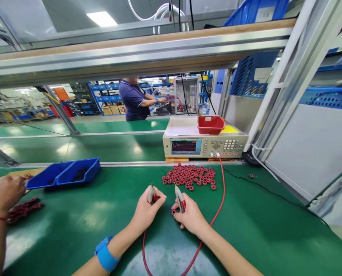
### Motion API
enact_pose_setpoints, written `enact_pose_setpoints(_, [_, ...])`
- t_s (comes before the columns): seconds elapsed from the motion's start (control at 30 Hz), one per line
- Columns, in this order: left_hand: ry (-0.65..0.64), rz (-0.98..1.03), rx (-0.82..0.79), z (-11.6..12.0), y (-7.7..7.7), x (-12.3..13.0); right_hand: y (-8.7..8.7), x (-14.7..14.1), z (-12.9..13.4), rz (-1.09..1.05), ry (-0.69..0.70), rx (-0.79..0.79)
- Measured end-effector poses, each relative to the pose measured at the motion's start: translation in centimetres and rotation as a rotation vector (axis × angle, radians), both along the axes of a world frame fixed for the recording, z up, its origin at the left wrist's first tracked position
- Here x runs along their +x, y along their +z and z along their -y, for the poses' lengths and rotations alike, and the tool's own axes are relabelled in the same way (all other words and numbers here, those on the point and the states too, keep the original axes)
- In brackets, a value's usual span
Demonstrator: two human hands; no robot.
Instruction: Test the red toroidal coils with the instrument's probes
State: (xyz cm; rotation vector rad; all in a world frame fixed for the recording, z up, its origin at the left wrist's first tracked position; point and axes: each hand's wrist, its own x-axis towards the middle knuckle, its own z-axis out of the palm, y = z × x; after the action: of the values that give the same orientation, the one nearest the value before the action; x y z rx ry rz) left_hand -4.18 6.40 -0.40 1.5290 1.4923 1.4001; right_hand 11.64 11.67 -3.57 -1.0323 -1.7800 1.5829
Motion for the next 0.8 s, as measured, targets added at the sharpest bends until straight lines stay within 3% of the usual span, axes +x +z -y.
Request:
enact_pose_setpoints(0.27, [-0.107, 0.023, -0.127, -0.6, -1.2, -0.5, -0.1, 0.0, 0.0, -0.039, -0.032, 0.002])
enact_pose_setpoints(0.6, [-0.219, 0.002, -0.168, 0.0, -0.5, 0.5, 0.3, 0.1, 0.1, -0.12, -0.046, -0.019])
enact_pose_setpoints(0.8, [-0.193, -0.123, -0.145, 0.2, -0.6, 0.9, 0.4, -0.1, 0.3, -0.156, -0.069, -0.051])
